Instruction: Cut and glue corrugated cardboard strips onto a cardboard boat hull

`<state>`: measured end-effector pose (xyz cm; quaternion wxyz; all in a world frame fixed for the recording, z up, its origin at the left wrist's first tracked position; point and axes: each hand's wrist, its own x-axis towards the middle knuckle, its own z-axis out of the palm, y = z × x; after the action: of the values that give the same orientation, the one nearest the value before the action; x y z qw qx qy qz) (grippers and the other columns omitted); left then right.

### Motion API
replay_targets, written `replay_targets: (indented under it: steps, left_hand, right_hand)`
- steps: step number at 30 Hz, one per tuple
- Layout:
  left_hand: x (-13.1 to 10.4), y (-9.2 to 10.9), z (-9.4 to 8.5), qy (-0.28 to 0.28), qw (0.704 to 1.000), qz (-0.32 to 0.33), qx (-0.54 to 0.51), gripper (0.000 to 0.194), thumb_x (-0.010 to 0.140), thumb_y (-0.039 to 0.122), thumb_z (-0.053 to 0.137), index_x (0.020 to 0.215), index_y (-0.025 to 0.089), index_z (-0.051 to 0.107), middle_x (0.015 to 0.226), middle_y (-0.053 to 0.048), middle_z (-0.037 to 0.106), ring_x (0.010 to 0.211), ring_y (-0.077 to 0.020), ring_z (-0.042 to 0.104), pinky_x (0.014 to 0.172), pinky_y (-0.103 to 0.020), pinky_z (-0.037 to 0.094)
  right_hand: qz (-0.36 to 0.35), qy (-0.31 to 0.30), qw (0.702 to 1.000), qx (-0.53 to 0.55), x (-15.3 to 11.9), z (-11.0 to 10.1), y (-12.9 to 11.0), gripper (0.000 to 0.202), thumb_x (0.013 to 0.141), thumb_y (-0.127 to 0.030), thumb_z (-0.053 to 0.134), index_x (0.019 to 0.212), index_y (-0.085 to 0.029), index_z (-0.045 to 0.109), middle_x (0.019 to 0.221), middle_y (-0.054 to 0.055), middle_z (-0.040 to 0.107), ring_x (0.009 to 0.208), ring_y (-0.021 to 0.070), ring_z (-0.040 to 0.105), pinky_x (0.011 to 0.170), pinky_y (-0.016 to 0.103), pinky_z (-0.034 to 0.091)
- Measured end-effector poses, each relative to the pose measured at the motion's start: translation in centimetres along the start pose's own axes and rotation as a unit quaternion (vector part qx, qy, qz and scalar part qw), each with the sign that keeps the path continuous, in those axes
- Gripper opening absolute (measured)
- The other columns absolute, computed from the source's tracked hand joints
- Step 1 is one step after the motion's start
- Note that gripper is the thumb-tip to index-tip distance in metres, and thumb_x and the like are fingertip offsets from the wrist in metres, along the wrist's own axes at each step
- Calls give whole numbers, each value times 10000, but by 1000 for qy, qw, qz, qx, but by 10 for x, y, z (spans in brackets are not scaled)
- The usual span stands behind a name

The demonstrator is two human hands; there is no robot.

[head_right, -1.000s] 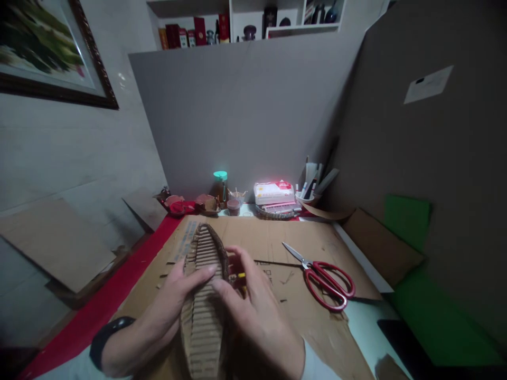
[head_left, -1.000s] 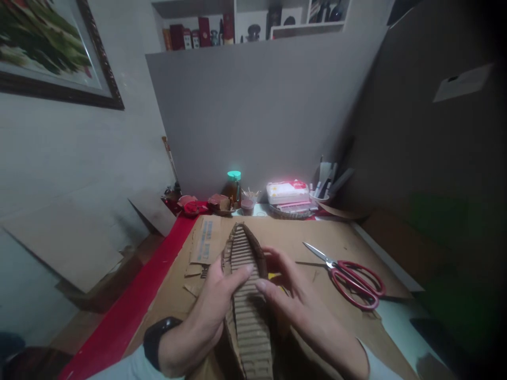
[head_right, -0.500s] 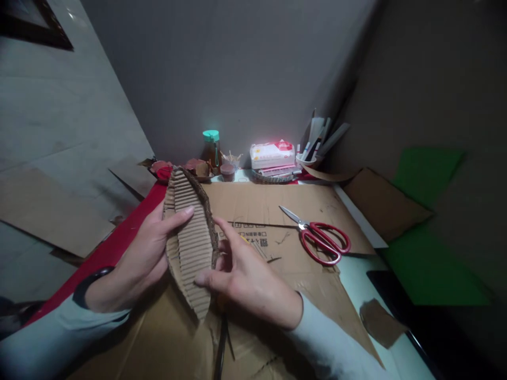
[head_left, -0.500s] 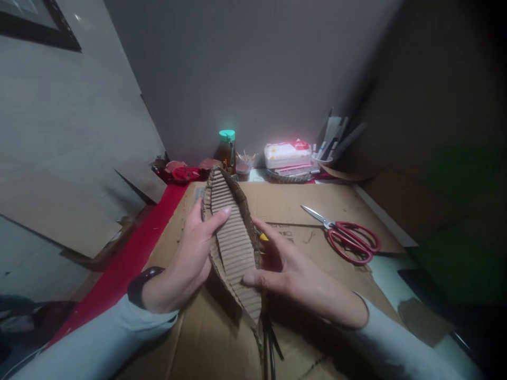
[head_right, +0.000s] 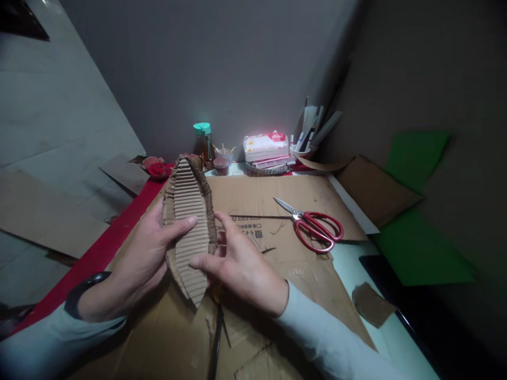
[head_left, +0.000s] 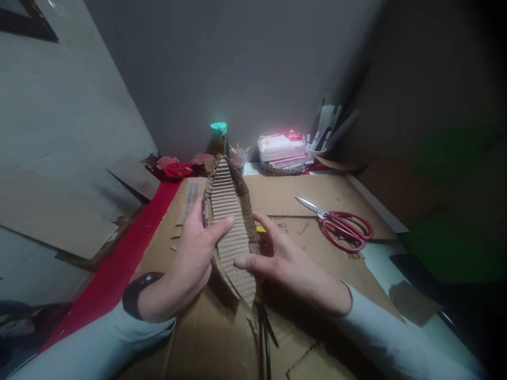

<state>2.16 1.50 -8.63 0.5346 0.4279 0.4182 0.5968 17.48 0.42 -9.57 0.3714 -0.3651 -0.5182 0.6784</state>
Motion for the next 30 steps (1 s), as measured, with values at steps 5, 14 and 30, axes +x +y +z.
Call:
replay_targets:
  steps: [5, 14, 30]
  left_hand:
    - [-6, -4, 2, -40, 999, -23, -10, 516, 803, 120, 703, 1273, 245, 530, 1263, -65, 653, 1162, -271, 622, 1040, -453, 465]
    - [-7, -10, 1, -44, 998, -44, -6, 692, 738, 186, 779, 1354, 253, 472, 1418, -71, 582, 1310, -276, 523, 1079, -373, 436]
    - [-24, -23, 3, -118, 986, -106, 50, 808, 580, 255, 869, 1336, 247, 585, 1390, -146, 602, 1360, -393, 443, 1124, -522, 350]
  right_hand:
    - [-53, 2, 997, 49, 2, 4, 8, 683, 740, -257, 778, 1313, -216, 409, 1137, 82, 672, 924, 217, 685, 896, 422, 545]
    - [-153, 128, 940, -278, -3, -15, -13, 351, 921, -366, 612, 1219, -183, 582, 965, 76, 713, 876, 232, 683, 786, 393, 559]
    - [-290, 285, 849, -338, -5, -30, -32, 133, 896, -196, 608, 1017, -186, 662, 917, 47, 708, 818, 190, 652, 760, 316, 507]
